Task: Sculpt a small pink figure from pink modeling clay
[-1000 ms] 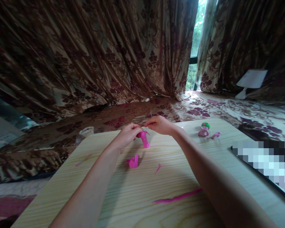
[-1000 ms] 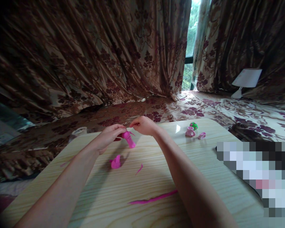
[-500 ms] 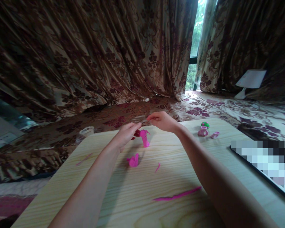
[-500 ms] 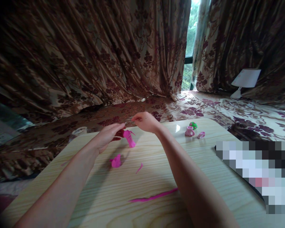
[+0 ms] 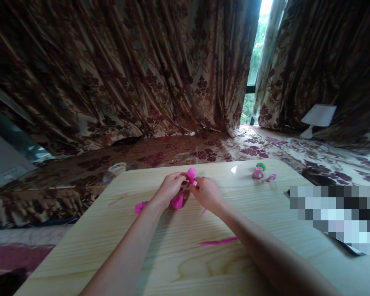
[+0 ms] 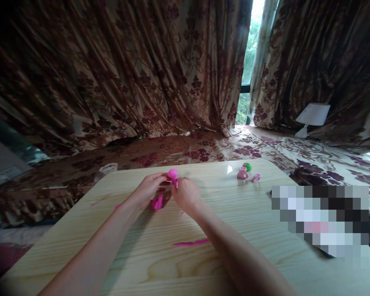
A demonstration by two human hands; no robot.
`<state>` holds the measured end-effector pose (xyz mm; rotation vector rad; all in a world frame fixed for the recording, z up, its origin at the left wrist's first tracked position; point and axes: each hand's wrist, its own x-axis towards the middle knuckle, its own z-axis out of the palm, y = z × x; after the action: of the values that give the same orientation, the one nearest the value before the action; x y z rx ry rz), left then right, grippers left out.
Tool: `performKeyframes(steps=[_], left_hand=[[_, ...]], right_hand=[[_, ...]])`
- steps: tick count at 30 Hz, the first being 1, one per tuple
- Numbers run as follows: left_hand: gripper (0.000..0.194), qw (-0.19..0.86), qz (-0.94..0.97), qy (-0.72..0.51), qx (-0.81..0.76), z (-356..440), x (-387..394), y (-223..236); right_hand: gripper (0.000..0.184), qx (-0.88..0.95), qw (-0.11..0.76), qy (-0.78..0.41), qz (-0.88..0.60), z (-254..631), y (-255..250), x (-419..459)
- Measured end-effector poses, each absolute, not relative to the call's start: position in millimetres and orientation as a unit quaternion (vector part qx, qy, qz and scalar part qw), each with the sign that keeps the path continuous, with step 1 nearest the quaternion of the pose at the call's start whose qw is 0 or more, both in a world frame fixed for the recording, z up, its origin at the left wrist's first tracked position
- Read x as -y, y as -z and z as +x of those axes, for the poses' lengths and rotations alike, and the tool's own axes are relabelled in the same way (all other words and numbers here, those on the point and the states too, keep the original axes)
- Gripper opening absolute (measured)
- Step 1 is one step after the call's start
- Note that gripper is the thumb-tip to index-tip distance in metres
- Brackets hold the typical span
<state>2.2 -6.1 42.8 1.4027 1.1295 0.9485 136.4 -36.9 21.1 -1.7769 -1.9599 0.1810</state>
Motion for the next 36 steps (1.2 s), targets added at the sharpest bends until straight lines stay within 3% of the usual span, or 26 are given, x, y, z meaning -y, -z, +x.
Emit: performKeyframes(steps=[7,13,19,36], left_hand=[[0.028,0.433,0.632,-0.416,-0.490,-0.2,20.7,-44.9],[0.023,0.268,0.645,-0.495,-0.516,-14.9,14.7,-45.3],[0.027,0.287,0.641,-0.502,-0.505,-10.5,13.4,-35.8],[0.016,0.308,0.621,-0.511,-0.508,-8.5,11.6,-28.7]], right_hand=[[0.030,0.704,0.315,-0.069,-0.633,148.1,-24.6,27.4],[0.039,0.748,0.281,-0.115,-0.589,159.3,-33.0,10.4],[0.037,0.780,0.253,-0.111,-0.561,149.8,-33.3,2.5],[0.030,0.788,0.167,-0.027,-0.593,142.0,-31.4,7.5]])
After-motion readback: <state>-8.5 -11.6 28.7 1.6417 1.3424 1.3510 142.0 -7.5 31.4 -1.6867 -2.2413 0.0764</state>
